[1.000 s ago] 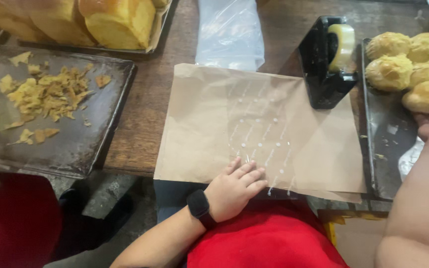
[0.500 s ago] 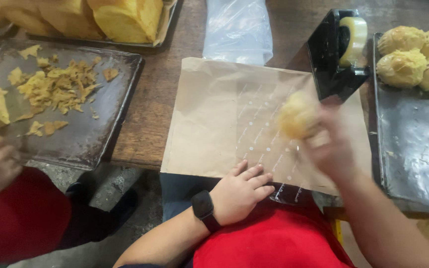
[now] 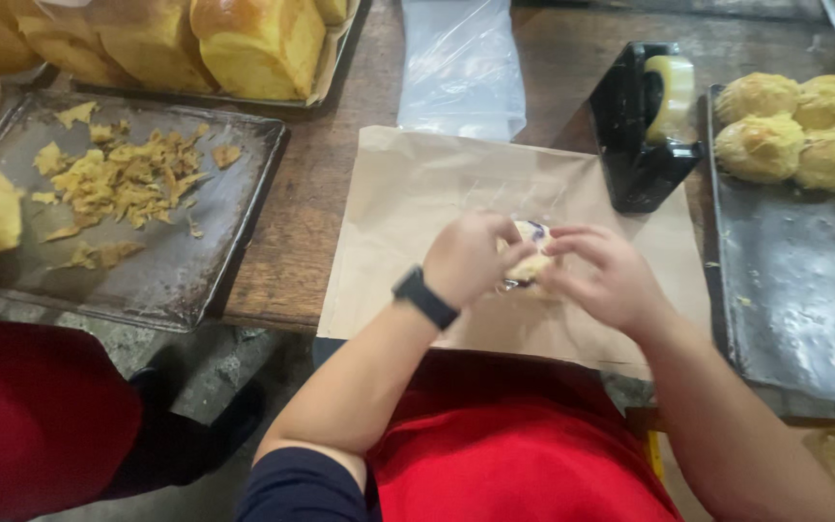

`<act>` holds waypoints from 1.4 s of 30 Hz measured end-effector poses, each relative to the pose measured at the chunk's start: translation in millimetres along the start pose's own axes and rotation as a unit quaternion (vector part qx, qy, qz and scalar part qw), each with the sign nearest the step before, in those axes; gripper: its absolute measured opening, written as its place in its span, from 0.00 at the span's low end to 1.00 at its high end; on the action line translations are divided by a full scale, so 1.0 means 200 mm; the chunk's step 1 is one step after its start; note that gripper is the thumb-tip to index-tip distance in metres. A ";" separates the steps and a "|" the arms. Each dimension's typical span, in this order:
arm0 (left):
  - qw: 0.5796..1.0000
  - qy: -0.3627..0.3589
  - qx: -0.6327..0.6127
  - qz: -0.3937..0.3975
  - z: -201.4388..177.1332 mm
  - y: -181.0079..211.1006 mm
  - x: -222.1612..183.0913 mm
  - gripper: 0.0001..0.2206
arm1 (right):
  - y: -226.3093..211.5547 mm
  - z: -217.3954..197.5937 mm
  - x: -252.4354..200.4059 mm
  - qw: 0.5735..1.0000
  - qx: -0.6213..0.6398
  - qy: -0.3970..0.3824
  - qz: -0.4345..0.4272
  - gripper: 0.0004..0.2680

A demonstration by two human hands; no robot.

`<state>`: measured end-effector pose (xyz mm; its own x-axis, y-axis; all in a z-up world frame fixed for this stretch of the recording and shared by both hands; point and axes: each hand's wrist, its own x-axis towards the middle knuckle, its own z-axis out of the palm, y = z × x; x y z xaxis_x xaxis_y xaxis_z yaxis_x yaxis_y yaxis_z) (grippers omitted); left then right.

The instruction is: The person wraps individual buns in plastic wrap and places them into a yellow crate, while another person slices loaves of bread nearby. The person uses tape from a dispenser to seal the plastic wrap on each bun.

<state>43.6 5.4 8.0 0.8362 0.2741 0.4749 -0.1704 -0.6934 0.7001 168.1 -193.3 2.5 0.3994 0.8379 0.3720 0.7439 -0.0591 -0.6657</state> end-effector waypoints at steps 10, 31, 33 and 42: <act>0.977 0.071 0.171 0.110 0.02 0.02 -0.18 0.17 | 0.21 0.19 -0.02 0.955 0.106 0.130 0.246 0.07; 0.945 -0.133 0.266 0.138 0.05 0.21 -0.42 0.29 | 0.41 0.14 0.48 0.948 -0.258 -0.166 0.086 0.08; 0.944 -0.141 0.261 0.145 0.05 0.22 -0.41 0.32 | 0.38 0.10 0.49 0.961 -0.184 -0.166 0.122 0.08; 0.955 -0.108 0.233 0.147 0.10 0.17 -0.39 0.31 | -0.10 -0.03 0.15 0.969 -0.219 -0.113 -0.023 0.04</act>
<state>-17.2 -53.1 -15.2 0.8847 -0.0869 0.4580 -0.2058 -0.9544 0.2164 168.1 -170.2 30.0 0.2690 0.9399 0.2102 0.9340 -0.2013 -0.2952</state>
